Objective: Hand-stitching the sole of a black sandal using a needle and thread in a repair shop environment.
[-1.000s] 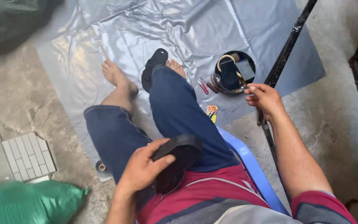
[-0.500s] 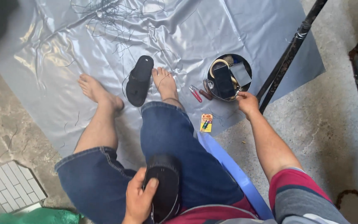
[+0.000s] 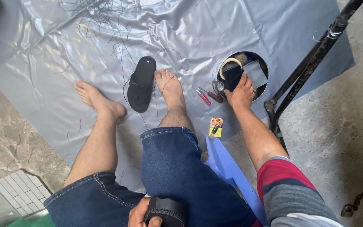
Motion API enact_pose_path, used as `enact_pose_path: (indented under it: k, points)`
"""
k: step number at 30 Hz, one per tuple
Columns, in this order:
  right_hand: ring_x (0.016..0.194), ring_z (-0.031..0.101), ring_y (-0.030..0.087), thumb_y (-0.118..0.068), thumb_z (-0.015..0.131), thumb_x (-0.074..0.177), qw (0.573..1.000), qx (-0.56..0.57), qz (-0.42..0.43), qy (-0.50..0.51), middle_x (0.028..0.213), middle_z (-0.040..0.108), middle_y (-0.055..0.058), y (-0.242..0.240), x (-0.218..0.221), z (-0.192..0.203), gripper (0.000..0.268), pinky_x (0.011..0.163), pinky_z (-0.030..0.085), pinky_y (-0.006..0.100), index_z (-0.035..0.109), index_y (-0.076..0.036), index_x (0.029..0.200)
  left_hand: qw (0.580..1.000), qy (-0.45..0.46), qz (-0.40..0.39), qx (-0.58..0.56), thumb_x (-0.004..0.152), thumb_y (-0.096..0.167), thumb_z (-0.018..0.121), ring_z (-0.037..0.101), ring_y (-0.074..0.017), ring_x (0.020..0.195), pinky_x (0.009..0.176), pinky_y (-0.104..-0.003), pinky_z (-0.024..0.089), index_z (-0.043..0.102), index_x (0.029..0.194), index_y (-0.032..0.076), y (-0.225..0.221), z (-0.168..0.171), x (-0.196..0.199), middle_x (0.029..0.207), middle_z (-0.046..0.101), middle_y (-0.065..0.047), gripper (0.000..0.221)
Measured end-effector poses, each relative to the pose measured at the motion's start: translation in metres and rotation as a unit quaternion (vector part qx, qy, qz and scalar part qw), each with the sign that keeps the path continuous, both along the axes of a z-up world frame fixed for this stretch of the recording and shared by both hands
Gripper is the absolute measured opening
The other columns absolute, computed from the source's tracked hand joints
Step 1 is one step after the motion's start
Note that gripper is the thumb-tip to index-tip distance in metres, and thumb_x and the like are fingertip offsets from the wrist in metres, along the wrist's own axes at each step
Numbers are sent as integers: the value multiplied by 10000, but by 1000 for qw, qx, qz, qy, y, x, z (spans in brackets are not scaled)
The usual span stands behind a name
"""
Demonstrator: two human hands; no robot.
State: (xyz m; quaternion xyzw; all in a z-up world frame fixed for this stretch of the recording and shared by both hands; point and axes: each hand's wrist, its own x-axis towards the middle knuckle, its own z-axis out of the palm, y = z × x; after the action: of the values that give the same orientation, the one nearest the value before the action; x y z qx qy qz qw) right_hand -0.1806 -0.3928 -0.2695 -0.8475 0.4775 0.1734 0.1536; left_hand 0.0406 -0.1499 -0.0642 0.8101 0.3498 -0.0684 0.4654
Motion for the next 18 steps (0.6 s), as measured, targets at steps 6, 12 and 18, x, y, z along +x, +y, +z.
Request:
enact_pose_path:
  k: [6, 12, 18]
  points:
    - [1082, 464, 453, -271, 799, 634, 990, -19, -3, -137, 1246, 386, 203, -12, -19, -1, 968, 877, 414, 555, 243, -67, 1400, 998, 5, 48, -35, 913, 546, 217, 151, -254, 1378, 1109, -396, 6, 255, 1414, 116, 46, -98, 14, 1493, 180, -94, 661]
    - [1076, 459, 420, -247, 846, 686, 983, -109, -15, -148, 1255, 359, 167, -75, -22, -19, 981, 870, 430, 559, 191, -101, 1401, 999, 23, 25, -17, 917, 534, 209, 190, -237, 1375, 1124, -376, 63, 233, 1416, 117, 46, -97, 14, 1494, 190, -76, 651]
    - [1101, 421, 347, -279, 815, 727, 996, -67, 1, -66, 1302, 329, 119, -74, -14, -11, 970, 842, 407, 505, 153, -119, 1418, 998, 24, 27, -44, 915, 570, 200, 120, -198, 1393, 1129, -384, 34, 181, 1436, 183, 55, -117, 16, 1507, 128, -24, 649]
